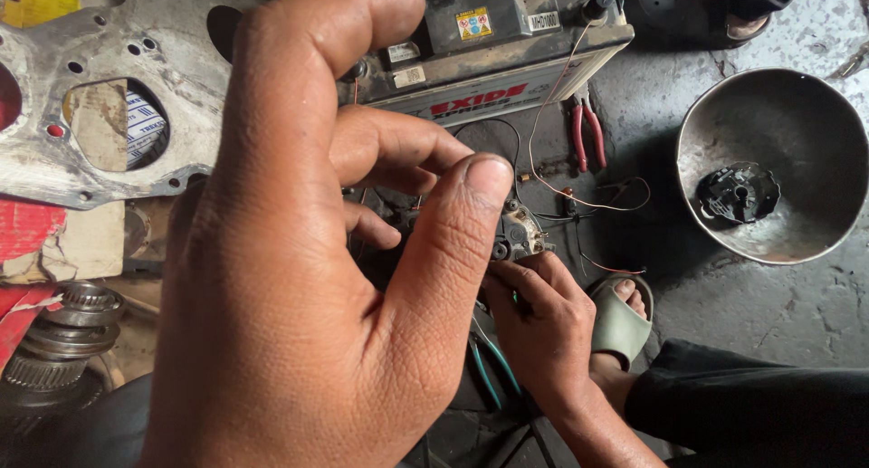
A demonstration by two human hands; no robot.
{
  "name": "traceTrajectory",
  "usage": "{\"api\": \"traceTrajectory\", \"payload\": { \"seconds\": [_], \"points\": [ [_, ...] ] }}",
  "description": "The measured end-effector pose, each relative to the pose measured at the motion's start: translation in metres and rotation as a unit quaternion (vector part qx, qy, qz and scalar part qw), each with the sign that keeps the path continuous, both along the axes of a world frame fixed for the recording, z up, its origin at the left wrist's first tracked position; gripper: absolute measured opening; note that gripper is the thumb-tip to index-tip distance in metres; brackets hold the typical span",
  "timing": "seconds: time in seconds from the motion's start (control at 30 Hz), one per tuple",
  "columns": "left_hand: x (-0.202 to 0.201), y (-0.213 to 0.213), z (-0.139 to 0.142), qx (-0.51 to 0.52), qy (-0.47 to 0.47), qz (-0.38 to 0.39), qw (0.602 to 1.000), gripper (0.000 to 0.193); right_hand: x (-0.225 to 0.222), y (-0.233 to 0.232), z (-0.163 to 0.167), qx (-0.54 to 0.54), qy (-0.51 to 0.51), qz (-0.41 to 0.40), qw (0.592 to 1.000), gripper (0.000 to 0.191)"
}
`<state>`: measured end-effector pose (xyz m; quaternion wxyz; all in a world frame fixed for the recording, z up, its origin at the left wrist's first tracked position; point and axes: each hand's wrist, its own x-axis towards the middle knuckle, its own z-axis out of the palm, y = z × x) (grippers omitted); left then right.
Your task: The person sits on the floor and uses a screwdriver and pliers to adjust and connect wires on a mechanical component, likely a starter motor. They connect wires to a car battery to test the component and manipulate the internal parts with their hands.
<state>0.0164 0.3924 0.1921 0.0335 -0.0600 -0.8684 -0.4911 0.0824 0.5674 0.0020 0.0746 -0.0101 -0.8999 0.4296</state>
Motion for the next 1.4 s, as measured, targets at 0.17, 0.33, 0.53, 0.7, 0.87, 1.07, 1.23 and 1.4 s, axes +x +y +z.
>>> {"api": "traceTrajectory", "payload": {
  "seconds": [0.17, 0.33, 0.53, 0.7, 0.87, 1.07, 1.23, 1.4],
  "points": [
    [0.001, -0.001, 0.0, -0.004, 0.001, -0.003, 1.0, 0.054, 0.001, -0.001, 0.003, 0.0, -0.002, 0.007, 1.0, 0.015],
    [0.001, 0.001, -0.002, 0.008, -0.003, 0.002, 1.0, 0.055, 0.001, -0.002, 0.002, -0.004, -0.004, -0.001, 1.0, 0.015],
    [0.001, -0.001, -0.003, 0.005, 0.002, -0.004, 1.0, 0.054, 0.0, -0.003, 0.002, 0.004, -0.002, 0.0, 1.0, 0.015],
    [0.001, -0.001, -0.005, 0.002, 0.012, -0.009, 1.0, 0.055, 0.0, -0.005, 0.001, 0.025, 0.042, 0.023, 0.999, 0.018],
    [0.002, -0.002, -0.006, -0.006, 0.016, -0.014, 1.0, 0.055, 0.0, -0.004, 0.004, -0.003, 0.034, 0.019, 0.999, 0.018],
    [0.002, -0.002, -0.007, -0.021, 0.045, -0.018, 0.999, 0.054, 0.009, 0.003, 0.012, -0.037, -0.046, -0.058, 0.997, 0.016],
    [0.003, -0.003, -0.009, -0.019, 0.037, -0.02, 0.999, 0.054, 0.013, 0.0, 0.005, 0.046, 0.027, -0.062, 0.997, 0.02],
    [0.003, -0.005, -0.008, -0.013, 0.037, -0.024, 0.999, 0.055, 0.013, -0.004, -0.008, 0.022, 0.034, -0.044, 0.998, 0.024]
  ]
}}
